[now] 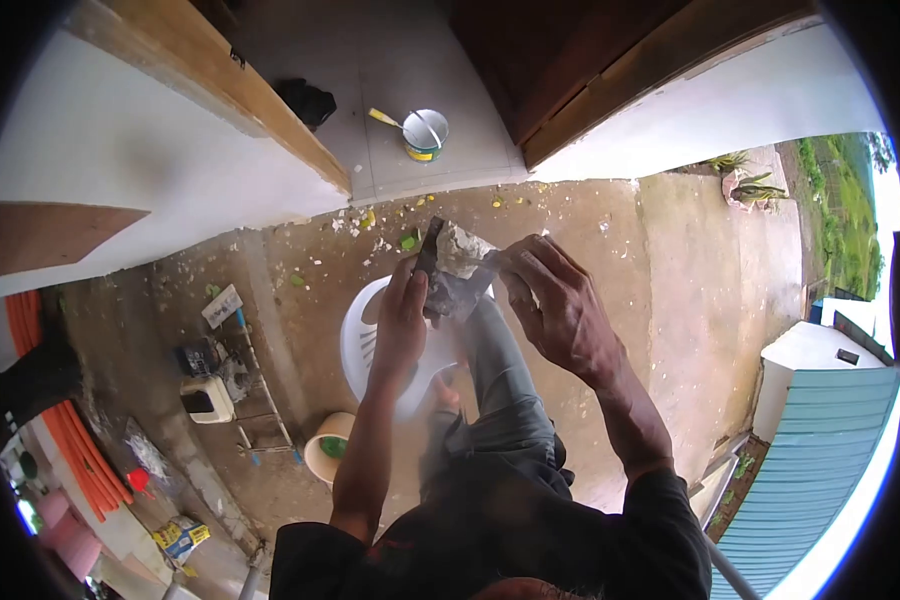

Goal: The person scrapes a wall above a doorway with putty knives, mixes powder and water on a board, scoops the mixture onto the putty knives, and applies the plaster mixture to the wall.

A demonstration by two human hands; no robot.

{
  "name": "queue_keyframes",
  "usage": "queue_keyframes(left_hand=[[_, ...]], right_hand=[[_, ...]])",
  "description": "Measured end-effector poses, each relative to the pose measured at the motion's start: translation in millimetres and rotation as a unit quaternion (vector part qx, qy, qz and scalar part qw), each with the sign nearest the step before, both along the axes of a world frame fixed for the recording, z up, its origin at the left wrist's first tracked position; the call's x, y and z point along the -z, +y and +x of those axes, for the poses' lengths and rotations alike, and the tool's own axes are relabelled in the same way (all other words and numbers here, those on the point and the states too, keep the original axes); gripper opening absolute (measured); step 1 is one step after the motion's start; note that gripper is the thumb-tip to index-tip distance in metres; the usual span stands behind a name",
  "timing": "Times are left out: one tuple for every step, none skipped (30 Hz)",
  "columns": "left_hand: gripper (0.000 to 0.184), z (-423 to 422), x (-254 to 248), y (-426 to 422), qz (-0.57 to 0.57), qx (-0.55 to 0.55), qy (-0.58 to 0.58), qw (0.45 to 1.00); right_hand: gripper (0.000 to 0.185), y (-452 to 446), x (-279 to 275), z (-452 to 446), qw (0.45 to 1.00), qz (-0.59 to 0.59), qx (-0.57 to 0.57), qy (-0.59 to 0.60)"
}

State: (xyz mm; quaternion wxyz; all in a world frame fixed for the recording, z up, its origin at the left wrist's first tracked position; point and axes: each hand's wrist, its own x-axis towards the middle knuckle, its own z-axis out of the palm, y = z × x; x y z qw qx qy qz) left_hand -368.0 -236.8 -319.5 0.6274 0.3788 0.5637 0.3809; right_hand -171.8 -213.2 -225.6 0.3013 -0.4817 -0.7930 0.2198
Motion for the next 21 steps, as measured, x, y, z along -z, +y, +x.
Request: queue_keyframes(left_hand=[[0.033, 4.4, -16.9, 11.4, -0.002, 0.018, 0.002, 1.000], [0.033, 8.3, -33.0, 19.7, -0.013, 0.026, -0.016, 0.999], [0.033, 12.6, -50.1, 27.4, -0.020, 0.031, -0.036, 0.999], [0.032, 16.7, -67.1, 37.5, -0.018, 0.035, -0.056, 0.998], [0.032, 20.7, -84.2, 45.1, -0.019, 0.029, -0.051, 0.998], [0.032, 23.5, -100.5, 48.1, -0.021, 0.025, -0.046, 0.998], [0.032, 25.3, -115.8, 51.1, -0.024, 0.020, -0.041, 0.999], [0.032, 25.4, -126.4, 52.1, -0.010, 0.014, -0.030, 0.999], [0.032, 25.1, -131.4, 51.2, 0.004, 0.004, -0.021, 1.000], [0.032, 25.7, -134.6, 51.0, 0.020, -0.009, -0.013, 1.000], [0.033, 26.8, -136.2, 48.2, 0.144, -0.021, 0.091, 0.985], [0.033, 26.5, -136.5, 47.1, 0.264, -0.034, 0.198, 0.943], [0.034, 21.5, -143.8, 47.3, 0.286, -0.033, 0.234, 0.929], [0.035, 16.5, -151.1, 47.7, 0.307, -0.033, 0.270, 0.912], [0.035, 12.0, -162.3, 45.4, 0.235, -0.018, 0.232, 0.944], [0.036, 8.6, -172.2, 51.2, 0.194, -0.018, 0.200, 0.960], [0.037, 5.2, -182.1, 57.1, 0.152, -0.019, 0.168, 0.974], [0.037, 1.7, -196.0, 64.9, 0.110, -0.024, 0.138, 0.984], [0.037, -1.9, -206.3, 72.2, 0.085, -0.023, 0.142, 0.986], [0.036, -4.3, -214.6, 74.6, 0.015, -0.016, 0.116, 0.993], [0.035, -6.8, -225.7, 78.2, -0.056, -0.010, 0.093, 0.994]], right_hand=[[0.028, 10.0, -18.8, 5.2, 1.000, -0.017, 0.010, 0.002], [0.028, 18.5, -38.0, 9.7, 0.999, -0.030, 0.016, 0.000], [0.029, 25.6, -57.1, 13.7, 0.999, -0.047, 0.021, -0.002], [0.028, 33.8, -72.9, 17.6, 0.999, -0.042, 0.021, -0.005], [0.027, 40.0, -87.3, 20.3, 0.999, -0.035, 0.022, -0.007], [0.026, 42.1, -101.9, 20.6, 0.999, -0.030, 0.024, -0.009], [0.024, 46.0, -117.2, 20.1, 0.999, -0.033, 0.016, -0.017], [0.023, 49.8, -132.2, 18.4, 0.999, -0.037, 0.007, -0.027], [0.021, 52.8, -147.6, 15.3, 0.998, -0.041, -0.006, -0.037], [0.021, 56.4, -160.4, 13.1, 0.997, -0.051, -0.016, -0.056], [0.021, 58.4, -170.6, 10.9, 0.995, -0.064, -0.029, -0.074], [0.022, 61.5, -180.3, 6.4, 0.992, -0.073, -0.044, -0.090], [0.021, 64.4, -190.0, -1.3, 0.991, -0.079, -0.052, -0.092], [0.021, 69.0, -199.4, -6.9, 0.990, -0.085, -0.059, -0.095], [0.021, 70.7, -207.7, -11.2, 0.989, -0.093, -0.062, -0.098], [0.020, 71.5, -212.0, -14.1, 0.989, -0.096, -0.066, -0.091], [0.020, 75.6, -213.6, -17.5, 0.990, -0.092, -0.068, -0.084], [0.020, 80.3, -216.1, -21.1, 0.990, -0.093, -0.067, -0.078], [0.020, 88.5, -219.8, -23.1, 0.990, -0.096, -0.070, -0.074], [0.019, 94.0, -221.4, -23.2, 0.989, -0.109, -0.074, -0.070], [0.019, 92.4, -221.1, -24.3, 0.987, -0.127, -0.074, -0.061]])
